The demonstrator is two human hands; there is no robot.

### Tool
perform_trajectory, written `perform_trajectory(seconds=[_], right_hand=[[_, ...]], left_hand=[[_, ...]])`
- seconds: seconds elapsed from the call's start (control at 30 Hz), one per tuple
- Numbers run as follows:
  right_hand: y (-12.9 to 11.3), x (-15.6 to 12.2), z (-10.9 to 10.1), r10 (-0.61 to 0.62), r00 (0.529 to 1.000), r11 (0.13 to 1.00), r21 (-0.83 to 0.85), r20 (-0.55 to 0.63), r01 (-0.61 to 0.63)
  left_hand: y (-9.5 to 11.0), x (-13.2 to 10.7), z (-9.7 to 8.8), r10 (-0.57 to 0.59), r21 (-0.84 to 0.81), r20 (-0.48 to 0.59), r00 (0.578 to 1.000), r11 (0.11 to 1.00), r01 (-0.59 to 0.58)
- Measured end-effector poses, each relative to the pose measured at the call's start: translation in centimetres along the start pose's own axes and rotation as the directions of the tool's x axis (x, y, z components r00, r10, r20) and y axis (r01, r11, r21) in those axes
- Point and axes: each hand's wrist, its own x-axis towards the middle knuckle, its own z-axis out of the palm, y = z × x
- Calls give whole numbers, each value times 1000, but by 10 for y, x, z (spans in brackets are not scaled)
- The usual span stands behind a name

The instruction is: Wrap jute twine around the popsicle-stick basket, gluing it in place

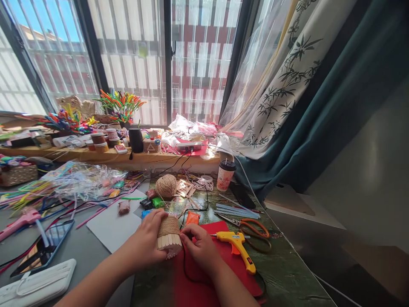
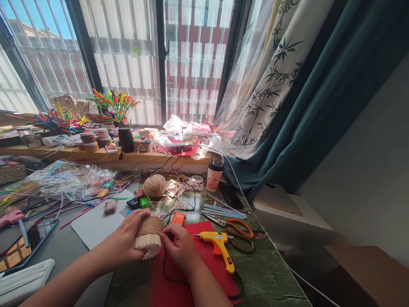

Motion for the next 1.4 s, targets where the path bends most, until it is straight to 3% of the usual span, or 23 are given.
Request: perform_trajectory(seconds=[0.2,0.47,0.63,0.77,0.93,1.03,1.13,1.27,1.3,1.4], right_hand=[[-1,3,-1,15,1000,997,72,-12,-14],[-4,3,-3,4,1000,997,79,-2,-3],[-1,1,-4,51,997,981,192,-52,-40],[0,2,-7,41,993,975,220,-107,-16],[0,4,-12,-20,988,986,161,-151,45],[0,3,-11,-47,982,993,100,-182,67],[-2,2,-10,-52,982,994,80,-182,68],[-4,3,-8,-79,980,995,49,-185,89],[-5,3,-7,-87,979,995,41,-184,96],[-6,3,-7,-111,978,992,36,-176,119]], left_hand=[[-7,-1,3,3,63,-15,1000,998,-2],[-9,-9,-7,19,14,-44,999,1000,-18],[-3,-11,-6,4,-42,-99,995,999,-8],[-2,-8,10,25,-135,-144,989,990,-45],[-13,-6,45,7,-247,-221,975,967,-63],[-19,-6,54,3,-233,-180,984,971,-46],[-17,-6,45,11,-171,-137,990,985,-34],[1,0,16,-14,-76,-106,994,997,6],[7,5,9,6,-62,-97,995,998,-12],[26,21,-2,148,-38,66,987,989,-146]])
